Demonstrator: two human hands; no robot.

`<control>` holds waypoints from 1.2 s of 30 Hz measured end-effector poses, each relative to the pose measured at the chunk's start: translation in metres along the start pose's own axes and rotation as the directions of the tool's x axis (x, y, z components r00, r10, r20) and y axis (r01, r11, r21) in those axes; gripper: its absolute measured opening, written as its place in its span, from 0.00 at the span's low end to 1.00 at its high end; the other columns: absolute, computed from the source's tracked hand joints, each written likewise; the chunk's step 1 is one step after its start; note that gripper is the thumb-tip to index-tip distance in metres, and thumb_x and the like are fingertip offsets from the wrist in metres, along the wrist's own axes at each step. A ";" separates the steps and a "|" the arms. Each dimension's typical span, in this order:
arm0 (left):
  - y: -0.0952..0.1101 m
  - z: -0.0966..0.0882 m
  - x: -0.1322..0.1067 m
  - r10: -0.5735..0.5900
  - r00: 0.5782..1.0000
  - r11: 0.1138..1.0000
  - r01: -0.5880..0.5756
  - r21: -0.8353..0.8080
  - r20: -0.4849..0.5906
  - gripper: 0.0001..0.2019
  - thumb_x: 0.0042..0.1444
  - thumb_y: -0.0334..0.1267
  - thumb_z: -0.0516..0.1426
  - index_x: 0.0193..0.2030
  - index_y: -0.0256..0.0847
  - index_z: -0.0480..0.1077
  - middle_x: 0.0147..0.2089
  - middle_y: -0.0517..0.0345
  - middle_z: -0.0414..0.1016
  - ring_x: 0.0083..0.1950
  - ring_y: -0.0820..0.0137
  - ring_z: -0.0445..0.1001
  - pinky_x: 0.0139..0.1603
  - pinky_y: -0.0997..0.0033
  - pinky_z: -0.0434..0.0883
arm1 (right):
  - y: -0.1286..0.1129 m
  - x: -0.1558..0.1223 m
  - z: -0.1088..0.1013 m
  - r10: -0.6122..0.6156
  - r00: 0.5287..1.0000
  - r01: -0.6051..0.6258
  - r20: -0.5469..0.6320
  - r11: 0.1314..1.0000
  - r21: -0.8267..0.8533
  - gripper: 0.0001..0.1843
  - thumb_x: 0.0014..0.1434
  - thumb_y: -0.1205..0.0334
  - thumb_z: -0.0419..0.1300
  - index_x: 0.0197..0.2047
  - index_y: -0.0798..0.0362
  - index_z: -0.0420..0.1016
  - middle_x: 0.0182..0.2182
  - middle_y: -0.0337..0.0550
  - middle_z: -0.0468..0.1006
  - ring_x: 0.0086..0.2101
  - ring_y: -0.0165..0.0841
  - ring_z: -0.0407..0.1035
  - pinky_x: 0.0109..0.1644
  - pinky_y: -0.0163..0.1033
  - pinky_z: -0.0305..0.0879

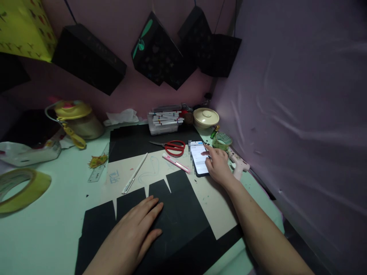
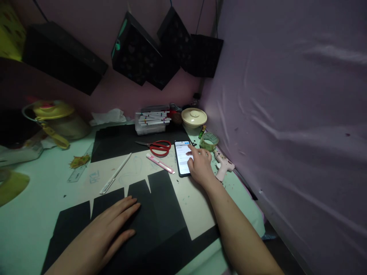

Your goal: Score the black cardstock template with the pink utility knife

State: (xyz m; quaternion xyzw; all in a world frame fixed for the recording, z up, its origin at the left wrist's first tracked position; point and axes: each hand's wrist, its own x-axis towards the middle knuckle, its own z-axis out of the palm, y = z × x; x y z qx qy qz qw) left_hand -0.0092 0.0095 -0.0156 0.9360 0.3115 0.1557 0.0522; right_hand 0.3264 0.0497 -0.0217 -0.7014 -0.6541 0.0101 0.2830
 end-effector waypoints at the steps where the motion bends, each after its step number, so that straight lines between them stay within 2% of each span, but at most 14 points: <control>1: 0.000 0.000 0.000 0.000 1.000 1.000 0.000 0.003 0.001 0.22 0.63 0.50 0.54 0.62 0.48 0.65 0.62 0.55 0.70 0.59 0.59 0.72 0.53 0.60 0.75 | 0.000 0.000 0.000 0.001 1.000 -0.001 0.001 1.000 0.000 0.28 0.58 0.69 0.47 0.62 0.53 0.61 0.47 0.45 0.79 0.50 0.43 0.63 0.60 0.52 0.48; 10: 0.000 0.001 0.000 0.017 1.000 0.999 -0.017 0.035 -0.007 0.23 0.63 0.50 0.53 0.62 0.47 0.65 0.62 0.54 0.69 0.59 0.59 0.72 0.53 0.60 0.76 | 0.000 -0.001 -0.003 -0.026 0.999 0.025 -0.031 1.000 -0.016 0.25 0.58 0.70 0.48 0.59 0.53 0.64 0.41 0.44 0.81 0.46 0.41 0.64 0.58 0.51 0.49; 36: 0.001 0.001 0.001 0.030 0.999 0.999 -0.029 0.036 -0.020 0.22 0.64 0.49 0.53 0.62 0.46 0.64 0.62 0.54 0.70 0.59 0.60 0.72 0.52 0.60 0.76 | -0.001 0.000 -0.003 -0.015 1.000 0.015 -0.026 1.000 -0.020 0.25 0.58 0.70 0.49 0.59 0.53 0.65 0.41 0.43 0.81 0.46 0.42 0.65 0.58 0.52 0.50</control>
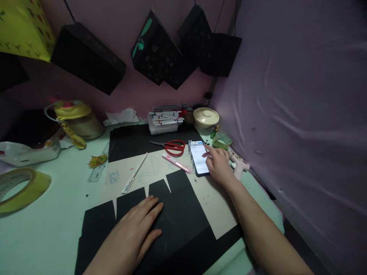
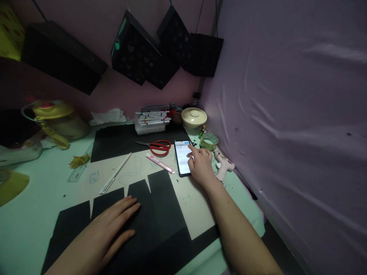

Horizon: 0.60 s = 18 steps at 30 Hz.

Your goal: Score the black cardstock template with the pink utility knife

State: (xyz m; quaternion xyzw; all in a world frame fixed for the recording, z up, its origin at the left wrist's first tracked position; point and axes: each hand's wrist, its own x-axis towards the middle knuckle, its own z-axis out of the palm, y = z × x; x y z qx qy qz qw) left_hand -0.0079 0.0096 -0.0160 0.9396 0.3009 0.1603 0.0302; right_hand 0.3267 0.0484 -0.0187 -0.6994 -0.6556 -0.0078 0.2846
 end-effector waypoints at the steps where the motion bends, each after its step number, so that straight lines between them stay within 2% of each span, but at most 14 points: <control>1: 0.000 0.000 0.000 -0.002 1.000 1.000 0.002 -0.004 -0.001 0.22 0.64 0.49 0.53 0.62 0.46 0.64 0.62 0.54 0.70 0.59 0.60 0.72 0.52 0.60 0.76 | 0.000 0.000 0.000 0.002 1.000 -0.002 0.003 1.000 -0.002 0.25 0.58 0.70 0.49 0.59 0.53 0.65 0.42 0.43 0.81 0.46 0.42 0.65 0.58 0.52 0.50; 7: 0.000 0.000 0.001 -0.002 1.000 1.000 0.002 -0.007 -0.007 0.22 0.63 0.50 0.53 0.61 0.46 0.65 0.62 0.53 0.70 0.59 0.60 0.72 0.52 0.61 0.76 | 0.001 0.000 0.003 0.019 0.999 -0.018 0.032 1.000 -0.014 0.27 0.58 0.70 0.49 0.61 0.54 0.63 0.47 0.45 0.79 0.50 0.43 0.62 0.59 0.54 0.49; 18: 0.002 0.000 0.000 -0.007 1.000 1.000 0.007 -0.001 0.018 0.22 0.64 0.50 0.53 0.62 0.46 0.65 0.62 0.53 0.69 0.60 0.60 0.72 0.53 0.60 0.75 | -0.003 0.000 -0.001 -0.013 1.000 0.014 -0.020 1.000 0.026 0.26 0.58 0.70 0.49 0.60 0.53 0.64 0.45 0.45 0.80 0.49 0.42 0.64 0.59 0.53 0.50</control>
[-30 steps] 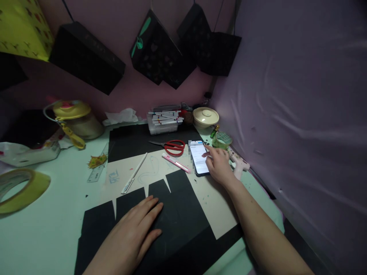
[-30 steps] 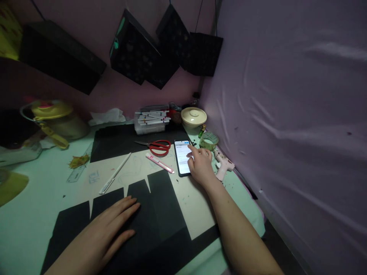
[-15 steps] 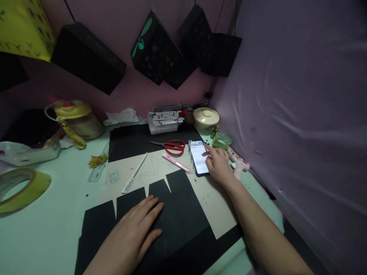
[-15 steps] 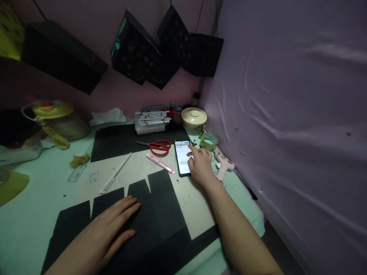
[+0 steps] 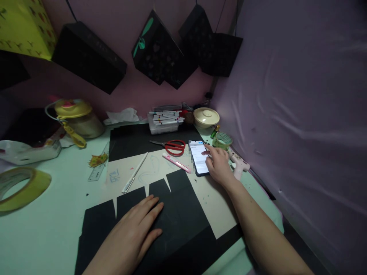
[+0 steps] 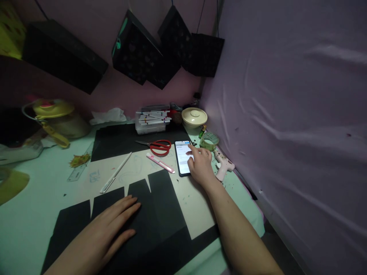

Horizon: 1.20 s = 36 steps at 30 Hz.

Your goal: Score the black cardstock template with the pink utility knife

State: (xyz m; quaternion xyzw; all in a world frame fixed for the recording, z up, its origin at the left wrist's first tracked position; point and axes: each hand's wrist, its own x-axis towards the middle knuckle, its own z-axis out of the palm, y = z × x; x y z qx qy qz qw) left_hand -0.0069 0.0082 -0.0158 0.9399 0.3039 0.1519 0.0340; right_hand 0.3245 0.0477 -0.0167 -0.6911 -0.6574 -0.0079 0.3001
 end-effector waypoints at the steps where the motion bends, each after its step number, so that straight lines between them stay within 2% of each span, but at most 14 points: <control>1: 0.000 0.000 0.000 -0.004 1.000 1.000 0.004 -0.005 0.002 0.22 0.64 0.50 0.53 0.62 0.46 0.65 0.62 0.53 0.69 0.60 0.60 0.72 0.53 0.60 0.75 | 0.000 0.000 0.000 -0.010 1.000 0.010 -0.002 1.000 0.005 0.25 0.58 0.70 0.49 0.59 0.52 0.65 0.44 0.44 0.80 0.48 0.41 0.65 0.59 0.52 0.50; 7: -0.002 -0.001 0.000 -0.008 1.000 1.000 0.008 -0.027 0.003 0.22 0.63 0.49 0.53 0.61 0.46 0.65 0.62 0.53 0.70 0.60 0.59 0.71 0.54 0.60 0.75 | -0.003 -0.002 -0.003 -0.059 0.998 0.059 0.001 0.998 0.019 0.22 0.58 0.70 0.50 0.54 0.50 0.69 0.39 0.42 0.82 0.46 0.39 0.68 0.61 0.51 0.48; 18: 0.000 0.002 -0.002 -0.015 1.000 0.999 0.015 -0.030 -0.004 0.21 0.63 0.49 0.54 0.61 0.46 0.66 0.62 0.53 0.69 0.60 0.60 0.71 0.55 0.60 0.74 | -0.003 -0.002 -0.001 -0.063 0.997 0.062 0.036 0.998 0.026 0.21 0.58 0.70 0.50 0.53 0.52 0.69 0.41 0.43 0.82 0.47 0.39 0.68 0.60 0.52 0.47; 30: 0.000 0.000 0.000 -0.015 1.000 0.999 0.015 -0.031 0.007 0.21 0.63 0.48 0.54 0.61 0.46 0.65 0.62 0.53 0.69 0.60 0.59 0.71 0.54 0.59 0.75 | -0.001 -0.002 -0.002 -0.067 0.998 0.067 -0.021 0.998 -0.002 0.22 0.58 0.70 0.50 0.55 0.50 0.69 0.40 0.42 0.82 0.46 0.39 0.69 0.60 0.51 0.48; 36: 0.000 0.001 0.000 0.000 1.000 1.000 0.000 -0.023 -0.023 0.21 0.63 0.48 0.53 0.61 0.45 0.66 0.62 0.53 0.70 0.59 0.59 0.72 0.53 0.60 0.75 | -0.001 -0.002 -0.009 -0.042 0.997 0.040 -0.062 0.998 -0.044 0.22 0.56 0.70 0.50 0.53 0.51 0.71 0.39 0.43 0.82 0.45 0.40 0.69 0.59 0.51 0.49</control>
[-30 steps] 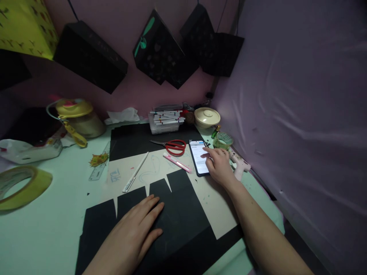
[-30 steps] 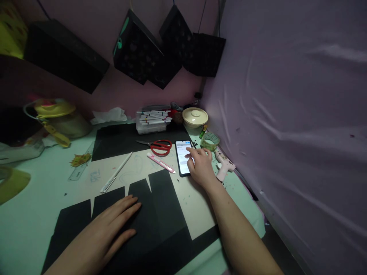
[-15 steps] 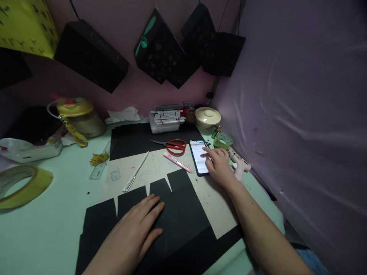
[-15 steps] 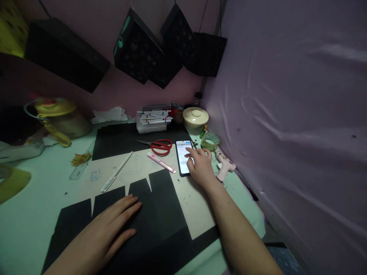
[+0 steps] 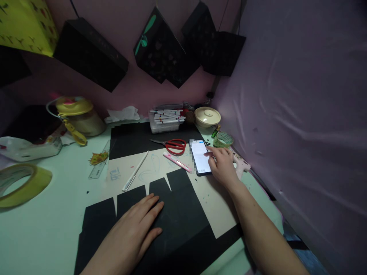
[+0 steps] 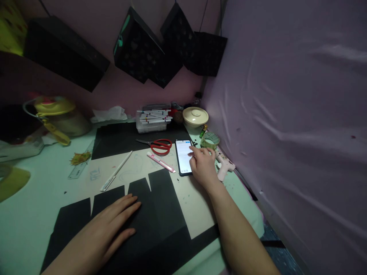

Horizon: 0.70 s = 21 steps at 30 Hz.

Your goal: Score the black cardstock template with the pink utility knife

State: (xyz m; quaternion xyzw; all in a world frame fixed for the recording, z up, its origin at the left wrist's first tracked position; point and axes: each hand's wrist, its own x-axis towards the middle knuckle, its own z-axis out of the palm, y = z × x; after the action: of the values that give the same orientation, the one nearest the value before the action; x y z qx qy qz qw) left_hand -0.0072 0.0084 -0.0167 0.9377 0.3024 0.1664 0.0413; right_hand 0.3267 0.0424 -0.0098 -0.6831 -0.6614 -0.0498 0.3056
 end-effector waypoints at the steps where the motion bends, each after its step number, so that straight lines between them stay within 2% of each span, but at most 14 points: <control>1: 0.000 0.000 0.000 0.003 1.000 1.000 -0.003 0.006 -0.001 0.21 0.63 0.48 0.53 0.61 0.45 0.66 0.62 0.53 0.70 0.59 0.59 0.72 0.53 0.59 0.75 | 0.000 0.000 -0.001 0.003 1.000 -0.003 -0.009 1.000 -0.005 0.21 0.56 0.71 0.50 0.52 0.51 0.71 0.39 0.43 0.82 0.44 0.40 0.69 0.59 0.51 0.50; 11: 0.001 0.000 0.000 -0.030 0.999 0.999 0.030 -0.020 0.036 0.21 0.63 0.49 0.54 0.61 0.47 0.66 0.63 0.53 0.69 0.60 0.59 0.71 0.55 0.59 0.74 | -0.006 -0.003 -0.003 0.028 0.999 -0.026 -0.041 0.999 0.037 0.19 0.57 0.70 0.51 0.49 0.51 0.73 0.37 0.42 0.82 0.42 0.38 0.71 0.59 0.49 0.51; 18: -0.001 0.002 -0.002 -0.029 0.999 0.999 0.030 -0.030 0.027 0.21 0.63 0.49 0.54 0.60 0.47 0.67 0.62 0.53 0.70 0.60 0.58 0.71 0.55 0.58 0.74 | -0.012 -0.003 -0.033 0.034 0.998 -0.033 -0.043 0.999 0.034 0.19 0.57 0.69 0.51 0.51 0.50 0.72 0.39 0.42 0.82 0.44 0.40 0.70 0.58 0.49 0.52; 21: 0.000 0.002 -0.001 -0.020 1.000 0.999 0.020 -0.026 0.022 0.21 0.63 0.49 0.53 0.60 0.46 0.67 0.62 0.53 0.70 0.60 0.58 0.71 0.55 0.57 0.74 | -0.014 -0.003 -0.032 0.044 0.999 -0.044 -0.001 0.997 0.057 0.21 0.57 0.69 0.50 0.54 0.51 0.70 0.40 0.42 0.82 0.45 0.41 0.69 0.56 0.49 0.54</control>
State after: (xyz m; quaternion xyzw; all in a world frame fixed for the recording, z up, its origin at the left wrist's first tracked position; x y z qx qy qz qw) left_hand -0.0077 0.0079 -0.0191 0.9357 0.3090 0.1598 0.0584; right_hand 0.3238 0.0230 0.0199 -0.6885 -0.6470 -0.0249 0.3266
